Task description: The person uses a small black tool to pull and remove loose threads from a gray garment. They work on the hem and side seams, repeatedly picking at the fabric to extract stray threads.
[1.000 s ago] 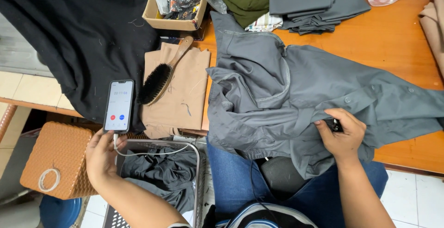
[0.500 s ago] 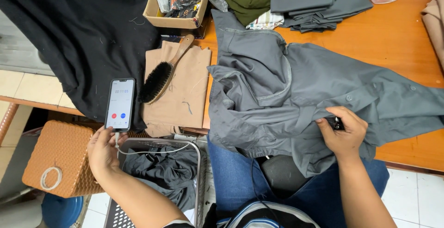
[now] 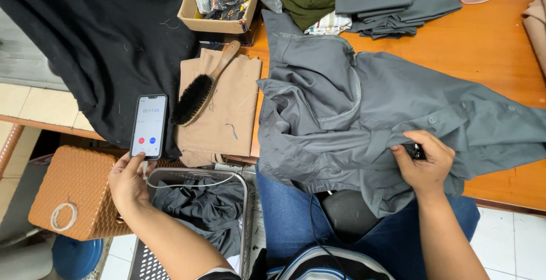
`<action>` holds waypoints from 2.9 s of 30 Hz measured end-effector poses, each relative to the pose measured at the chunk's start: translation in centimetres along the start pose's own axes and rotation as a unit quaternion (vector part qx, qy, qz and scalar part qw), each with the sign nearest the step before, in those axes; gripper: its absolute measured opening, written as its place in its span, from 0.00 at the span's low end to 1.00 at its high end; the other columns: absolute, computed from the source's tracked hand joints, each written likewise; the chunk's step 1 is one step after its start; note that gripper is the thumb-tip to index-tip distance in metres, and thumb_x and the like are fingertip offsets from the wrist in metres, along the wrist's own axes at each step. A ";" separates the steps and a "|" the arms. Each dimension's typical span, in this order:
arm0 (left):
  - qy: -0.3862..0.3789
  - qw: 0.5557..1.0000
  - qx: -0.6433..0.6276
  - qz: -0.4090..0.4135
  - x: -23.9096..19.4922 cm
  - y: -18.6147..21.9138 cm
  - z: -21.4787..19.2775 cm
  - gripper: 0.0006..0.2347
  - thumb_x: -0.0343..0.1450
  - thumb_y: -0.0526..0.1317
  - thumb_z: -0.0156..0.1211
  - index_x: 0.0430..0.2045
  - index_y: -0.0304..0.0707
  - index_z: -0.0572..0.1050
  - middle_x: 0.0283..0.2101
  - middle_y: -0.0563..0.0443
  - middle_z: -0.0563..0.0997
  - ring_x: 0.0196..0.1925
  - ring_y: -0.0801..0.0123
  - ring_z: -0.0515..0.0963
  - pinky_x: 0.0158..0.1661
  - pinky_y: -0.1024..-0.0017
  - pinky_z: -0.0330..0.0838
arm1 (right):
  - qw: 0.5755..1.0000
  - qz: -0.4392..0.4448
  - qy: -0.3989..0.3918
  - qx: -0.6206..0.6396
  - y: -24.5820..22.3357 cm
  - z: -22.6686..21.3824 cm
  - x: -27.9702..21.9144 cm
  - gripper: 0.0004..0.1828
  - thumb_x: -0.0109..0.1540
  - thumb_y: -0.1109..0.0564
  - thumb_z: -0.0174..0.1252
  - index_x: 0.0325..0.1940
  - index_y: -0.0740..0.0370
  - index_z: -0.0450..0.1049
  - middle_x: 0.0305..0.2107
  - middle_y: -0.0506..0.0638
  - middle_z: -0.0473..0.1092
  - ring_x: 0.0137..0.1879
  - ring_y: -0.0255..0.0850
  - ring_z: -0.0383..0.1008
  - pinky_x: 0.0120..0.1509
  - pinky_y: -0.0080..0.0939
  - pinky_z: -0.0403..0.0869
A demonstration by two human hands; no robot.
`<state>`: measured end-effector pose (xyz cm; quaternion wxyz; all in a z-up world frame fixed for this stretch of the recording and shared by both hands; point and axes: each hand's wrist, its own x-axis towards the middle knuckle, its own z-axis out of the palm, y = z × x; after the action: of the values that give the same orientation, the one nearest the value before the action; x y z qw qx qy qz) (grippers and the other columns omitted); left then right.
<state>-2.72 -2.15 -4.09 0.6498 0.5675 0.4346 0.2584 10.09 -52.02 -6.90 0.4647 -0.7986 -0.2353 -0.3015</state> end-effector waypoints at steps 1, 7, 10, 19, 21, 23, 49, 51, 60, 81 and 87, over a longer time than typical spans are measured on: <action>0.000 1.000 0.000 0.000 -0.1 0.0 0.0 0.10 0.60 0.33 0.57 0.33 0.37 0.69 0.35 0.47 0.76 0.30 0.74 0.76 0.30 0.84 0.74 | 1.000 0.000 0.000 0.000 0.0 0.0 0.0 0.12 0.54 0.58 0.59 0.33 0.72 0.70 0.26 0.57 0.69 0.31 0.41 0.68 0.34 0.33 0.65; 0.107 0.985 0.133 0.039 -2.3 2.4 2.5 0.06 0.62 0.41 0.52 0.29 0.45 0.72 0.24 0.62 0.70 0.21 0.86 0.64 0.24 0.87 0.58 | 1.000 0.001 0.000 -0.002 -0.1 0.0 0.1 0.13 0.54 0.56 0.58 0.33 0.71 0.70 0.27 0.56 0.69 0.31 0.40 0.68 0.35 0.33 0.66; 0.135 0.889 0.376 0.222 -1.1 2.7 3.2 0.20 0.60 0.46 0.60 0.41 0.33 0.70 0.40 0.43 0.65 0.39 0.59 0.70 0.38 0.60 0.63 | 1.000 0.003 -0.006 0.004 -0.3 0.0 0.3 0.12 0.55 0.57 0.58 0.33 0.71 0.69 0.27 0.56 0.69 0.32 0.40 0.68 0.35 0.33 0.66; 0.074 0.720 0.620 0.304 3.0 2.5 5.8 0.28 0.49 0.55 0.58 0.31 0.27 0.71 0.35 0.34 0.69 0.38 0.44 0.67 0.37 0.56 0.63 | 1.000 0.002 -0.001 -0.002 -0.2 0.0 0.2 0.13 0.54 0.55 0.58 0.33 0.71 0.70 0.27 0.57 0.69 0.32 0.42 0.69 0.36 0.34 0.67; 0.119 0.677 0.623 0.372 4.0 1.5 5.7 0.28 0.49 0.57 0.61 0.26 0.25 0.71 0.31 0.35 0.70 0.34 0.44 0.69 0.32 0.55 0.66 | 1.000 0.014 0.000 -0.003 0.0 0.0 0.0 0.12 0.54 0.57 0.59 0.32 0.70 0.70 0.27 0.57 0.69 0.33 0.42 0.69 0.37 0.33 0.67; 0.124 0.666 0.613 0.407 5.1 0.5 5.3 0.27 0.49 0.57 0.60 0.24 0.25 0.71 0.29 0.35 0.70 0.32 0.45 0.68 0.33 0.57 0.64 | 1.000 0.013 0.000 -0.010 0.1 -0.1 0.1 0.12 0.54 0.56 0.59 0.32 0.70 0.70 0.27 0.56 0.69 0.32 0.42 0.69 0.36 0.34 0.66; -0.632 0.661 0.371 0.160 -24.9 -1.9 17.6 0.16 0.65 0.51 0.50 0.06 0.44 0.68 0.10 0.62 0.66 0.16 0.83 0.63 0.21 0.75 0.55 | 0.986 -0.036 0.150 -0.059 -9.4 -1.9 -1.5 0.07 0.58 0.62 0.49 0.28 0.70 0.64 0.24 0.59 0.67 0.29 0.47 0.68 0.37 0.40 0.67; -0.670 0.714 0.203 0.000 -25.0 -3.9 18.4 0.07 0.63 0.46 0.57 0.19 0.45 0.73 0.16 0.62 0.72 0.19 0.88 0.65 0.23 0.85 0.57 | 0.997 0.076 0.029 -0.017 -11.7 -1.9 -1.3 0.06 0.55 0.61 0.51 0.24 0.63 0.71 0.22 0.48 0.70 0.28 0.37 0.70 0.35 0.31 0.66; -0.602 0.792 -0.075 -0.069 -27.3 -10.8 19.8 0.02 0.63 0.30 0.54 0.24 0.34 0.72 0.25 0.52 0.75 0.20 0.80 0.70 0.24 0.85 0.66 | 0.926 0.338 -0.130 0.101 -12.6 -1.1 1.7 0.08 0.52 0.59 0.56 0.18 0.60 0.69 0.11 0.41 0.60 0.23 0.27 0.60 0.30 0.27 0.61; -0.392 0.872 -0.293 -0.006 -27.9 -3.5 15.8 0.03 0.61 0.31 0.56 0.17 0.27 0.74 0.21 0.48 0.75 0.27 0.66 0.74 0.31 0.65 0.76 | 0.945 0.238 -0.045 0.220 -16.3 -3.0 -3.1 0.27 0.59 0.37 0.35 0.47 0.62 0.59 0.30 0.51 0.64 0.22 0.33 0.56 0.27 0.30 0.58; -0.446 0.857 -0.258 -0.002 -28.5 -2.4 15.7 0.06 0.63 0.32 0.54 0.15 0.27 0.72 0.20 0.43 0.76 0.25 0.65 0.75 0.33 0.71 0.70 | 0.991 0.013 -0.023 -0.132 -19.9 -3.4 -0.1 0.09 0.55 0.59 0.49 0.33 0.68 0.69 0.29 0.52 0.71 0.33 0.40 0.72 0.38 0.32 0.71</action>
<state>-3.53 -34.35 1.03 0.8977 0.4329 0.0172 0.0797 -3.95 -45.87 6.29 0.3535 -0.8627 -0.1937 -0.3053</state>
